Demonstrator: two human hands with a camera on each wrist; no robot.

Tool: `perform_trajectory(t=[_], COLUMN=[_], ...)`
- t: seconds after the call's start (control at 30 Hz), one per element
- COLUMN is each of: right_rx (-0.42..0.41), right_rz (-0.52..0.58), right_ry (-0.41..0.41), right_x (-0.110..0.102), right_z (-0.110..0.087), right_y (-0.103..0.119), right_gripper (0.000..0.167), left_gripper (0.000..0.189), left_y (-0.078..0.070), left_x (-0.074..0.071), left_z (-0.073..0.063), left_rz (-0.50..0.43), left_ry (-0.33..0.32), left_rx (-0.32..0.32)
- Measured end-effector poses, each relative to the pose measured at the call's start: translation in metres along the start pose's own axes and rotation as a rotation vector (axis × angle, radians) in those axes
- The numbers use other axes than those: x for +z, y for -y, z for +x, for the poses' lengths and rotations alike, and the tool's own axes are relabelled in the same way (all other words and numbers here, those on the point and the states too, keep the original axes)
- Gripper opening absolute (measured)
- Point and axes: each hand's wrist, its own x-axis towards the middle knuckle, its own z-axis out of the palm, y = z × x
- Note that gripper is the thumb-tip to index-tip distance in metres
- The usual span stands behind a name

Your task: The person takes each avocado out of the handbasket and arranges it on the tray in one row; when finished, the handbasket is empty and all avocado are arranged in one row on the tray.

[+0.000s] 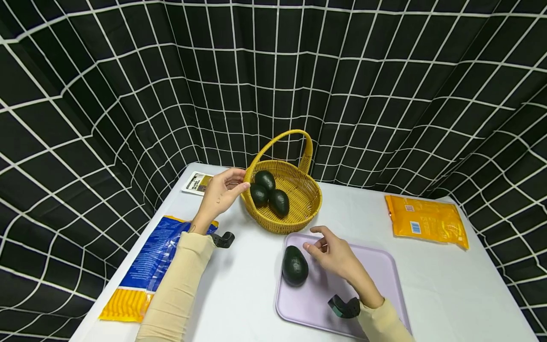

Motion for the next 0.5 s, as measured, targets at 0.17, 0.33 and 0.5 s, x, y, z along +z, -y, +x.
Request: perform_trajectory(t=[0.17, 0.33, 0.5], right_rx=[-0.080, -0.151, -0.178], right_rz=[-0.027, -0.043, -0.045], right_ry=[-0.026, -0.026, -0.022], right_x=[-0.008, -0.016, -0.021], right_z=[0.010, 0.024, 0.041], right_y=[0.009, 0.020, 0.031], right_gripper=[0.044, 0.045, 0.047], left_gripper=[0.029, 0.030, 0.030], left_y=[0.001, 0.001, 0.001], left_x=[0.000, 0.000, 0.001], left_z=[0.000, -0.001, 0.000], left_rz=[0.005, 0.008, 0.007], left_ry=[-0.004, -0.004, 0.001], left_rx=[0.004, 0.009, 0.009])
